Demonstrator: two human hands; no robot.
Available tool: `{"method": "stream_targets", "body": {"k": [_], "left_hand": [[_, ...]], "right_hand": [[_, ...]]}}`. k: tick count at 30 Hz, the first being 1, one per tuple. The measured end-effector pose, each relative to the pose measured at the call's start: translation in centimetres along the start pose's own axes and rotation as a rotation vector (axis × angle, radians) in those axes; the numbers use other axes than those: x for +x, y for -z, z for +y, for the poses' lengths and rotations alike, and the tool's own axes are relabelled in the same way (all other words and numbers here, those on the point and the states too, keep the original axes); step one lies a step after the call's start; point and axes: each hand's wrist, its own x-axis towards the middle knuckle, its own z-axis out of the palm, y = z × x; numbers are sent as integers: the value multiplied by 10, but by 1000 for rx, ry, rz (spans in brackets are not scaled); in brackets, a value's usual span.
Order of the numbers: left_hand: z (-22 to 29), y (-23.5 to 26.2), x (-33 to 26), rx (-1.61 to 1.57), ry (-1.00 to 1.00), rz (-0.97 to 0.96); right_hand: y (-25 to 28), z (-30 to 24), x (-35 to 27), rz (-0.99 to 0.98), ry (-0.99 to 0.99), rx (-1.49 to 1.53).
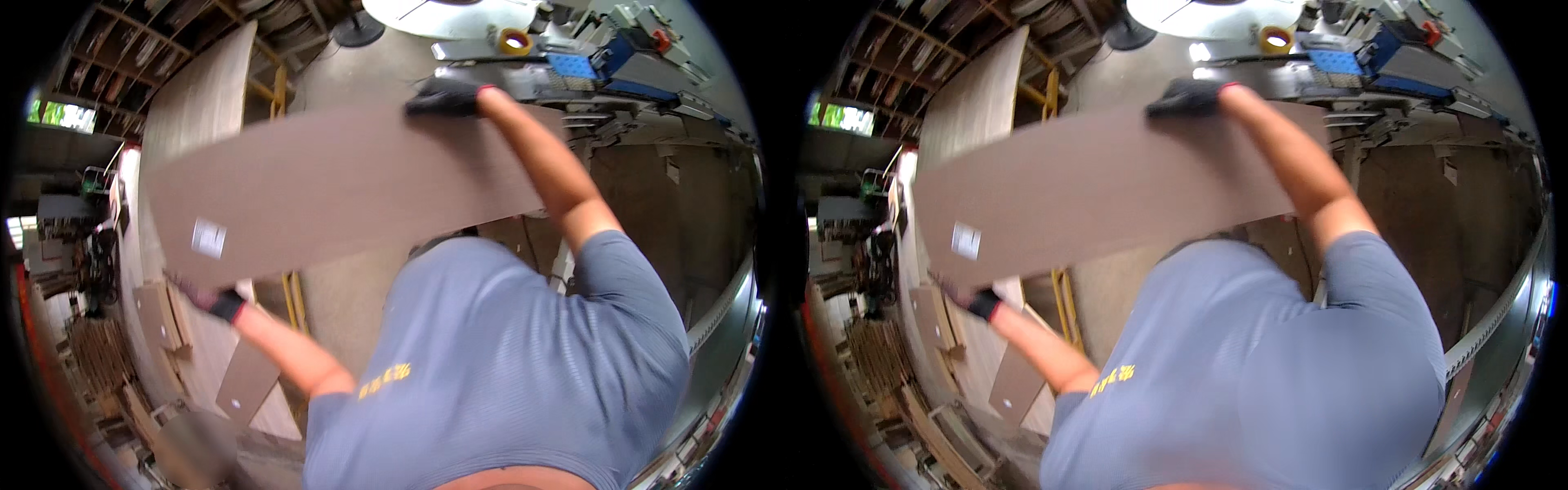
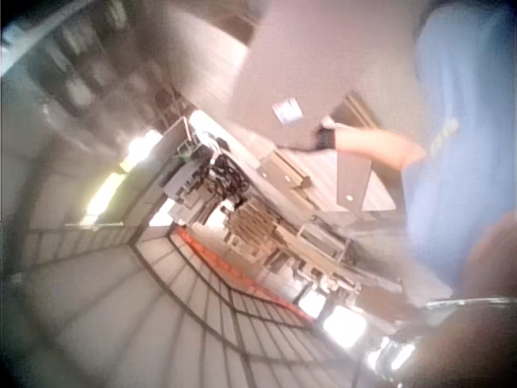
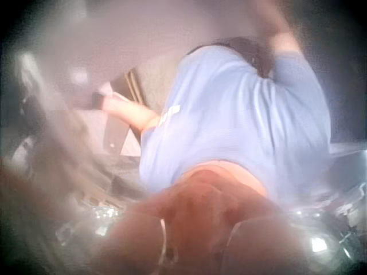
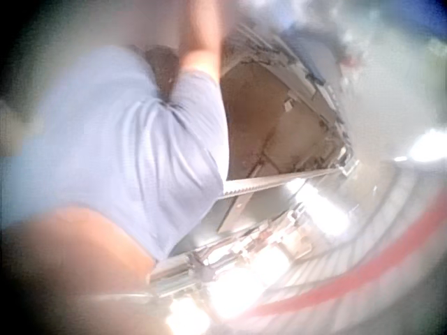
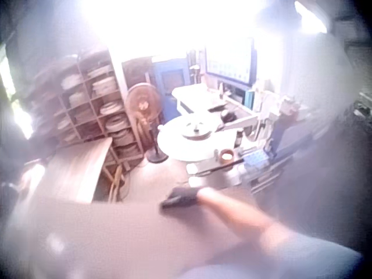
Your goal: The person repeatedly picks up large flat panels from a conveyor belt and places them onto a nearby workbench. The person handles the panels one at a time, moving them between the conveyor and the bench throughout the clip.
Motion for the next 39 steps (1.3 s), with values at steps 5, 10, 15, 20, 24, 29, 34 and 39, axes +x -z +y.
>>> {"method": "stream_targets", "body": {"k": [5, 10, 15, 20, 24, 29, 34, 39], "left_hand": [[-28, 17, -70, -1053, 756, -161], [-23, -18, -151, -1493, 883, -115], [2, -37, -168, -1027, 623, -401], [29, -19, -145, -753, 493, -449], [50, 6, -101, -1937, 1190, -195], [45, -10, -89, -1362, 763, -333], [58, -68, -81, -1166, 406, -263], [82, -75, -65, -1521, 510, -66]], "right_hand": [[-42, -32, 97, -285, 194, -73], [-82, -39, 134, -363, 201, -55], [-121, -31, 143, 6, 301, -362], [-207, -112, 94, 336, 784, -360], [-270, -211, 63, 273, 1084, 31], [-266, -212, 47, 153, 1074, -162], [-210, -73, 22, 336, 647, -401], [-153, 77, -38, 489, 41, -579]]}}
